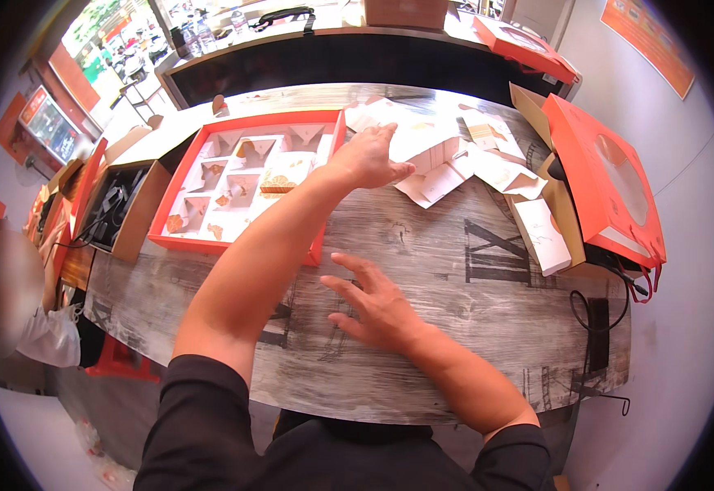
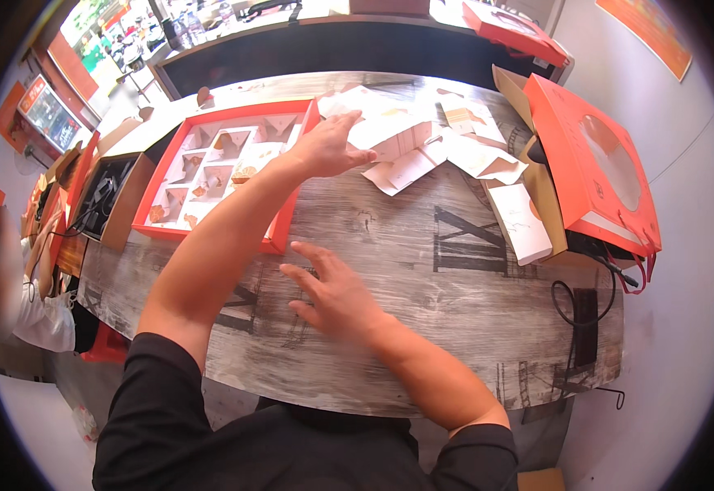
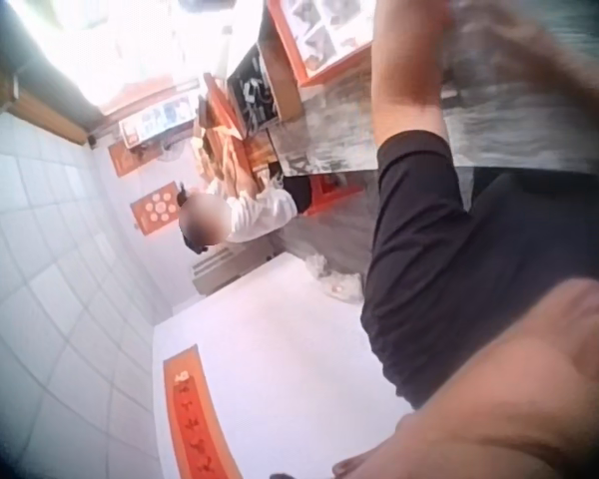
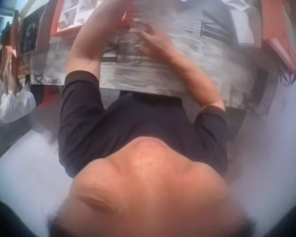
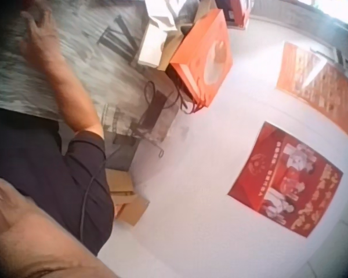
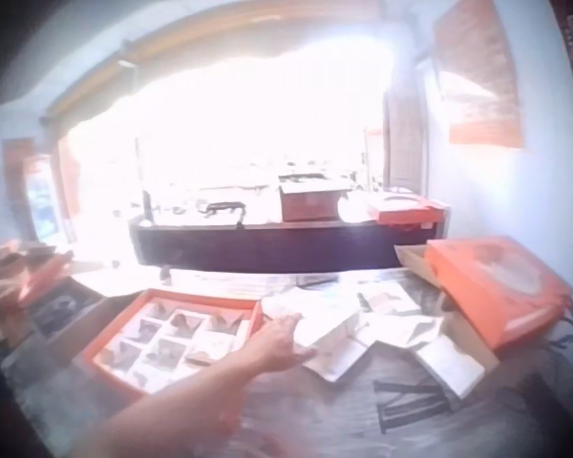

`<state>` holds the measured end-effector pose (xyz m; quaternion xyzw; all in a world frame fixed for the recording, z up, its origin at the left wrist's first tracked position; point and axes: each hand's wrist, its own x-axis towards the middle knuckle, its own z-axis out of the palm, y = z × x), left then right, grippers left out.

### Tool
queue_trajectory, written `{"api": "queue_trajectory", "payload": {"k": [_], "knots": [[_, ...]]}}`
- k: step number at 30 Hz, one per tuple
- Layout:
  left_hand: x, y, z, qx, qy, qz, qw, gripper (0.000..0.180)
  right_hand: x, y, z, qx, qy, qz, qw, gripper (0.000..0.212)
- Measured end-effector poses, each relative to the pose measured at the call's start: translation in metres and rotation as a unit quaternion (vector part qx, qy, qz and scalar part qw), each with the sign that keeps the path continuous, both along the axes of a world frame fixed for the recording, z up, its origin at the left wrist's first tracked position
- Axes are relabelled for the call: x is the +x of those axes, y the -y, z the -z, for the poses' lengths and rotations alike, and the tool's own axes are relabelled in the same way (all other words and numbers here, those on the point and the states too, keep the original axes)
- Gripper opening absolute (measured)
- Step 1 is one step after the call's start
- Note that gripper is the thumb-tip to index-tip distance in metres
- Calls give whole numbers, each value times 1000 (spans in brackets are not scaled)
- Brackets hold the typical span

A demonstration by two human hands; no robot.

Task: The person folds small white cardboard boxes by hand and places them into a larger orange tray with compartments. The person repeatedly picks up flat pieces, folds them into box shapes, and arranges them in the tray.

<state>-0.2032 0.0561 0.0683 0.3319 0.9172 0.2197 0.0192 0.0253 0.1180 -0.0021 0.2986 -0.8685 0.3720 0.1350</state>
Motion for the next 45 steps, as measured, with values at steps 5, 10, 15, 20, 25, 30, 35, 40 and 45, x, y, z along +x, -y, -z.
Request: {"api": "queue_trajectory", "payload": {"k": [5,10,15,20,25,30,35,40,45], "knots": [[-13,-29,13,-30,6,-50,998,94,1,0,3,-12,6,-8,1000,59],[-9,-29,20,-1,11,-1,1000,93,1,3,11,-4,-2,16,1000,62],[38,-38,10,-1,54,46,997,95,1,2,11,1,12,19,1000,61],[20,-32,22,45,44,14,998,77,0,1,12,-1,4,20,1000,59],[11,-9,26,72,-65,13,995,57,-1,2,14,-16,4,13,1000,56],[76,-26,-4,88,-121,171,974,39,1,1,14,-28,23,10,999,55],[112,-38,17,-54,-132,268,953,40,1,3,14,-8,41,9,999,58],[106,-48,38,-115,-167,241,949,51,1,1,6,-13,129,3,992,58],[102,-52,42,-116,-147,237,953,57,1,1,1,-3,124,1,992,62]]}}
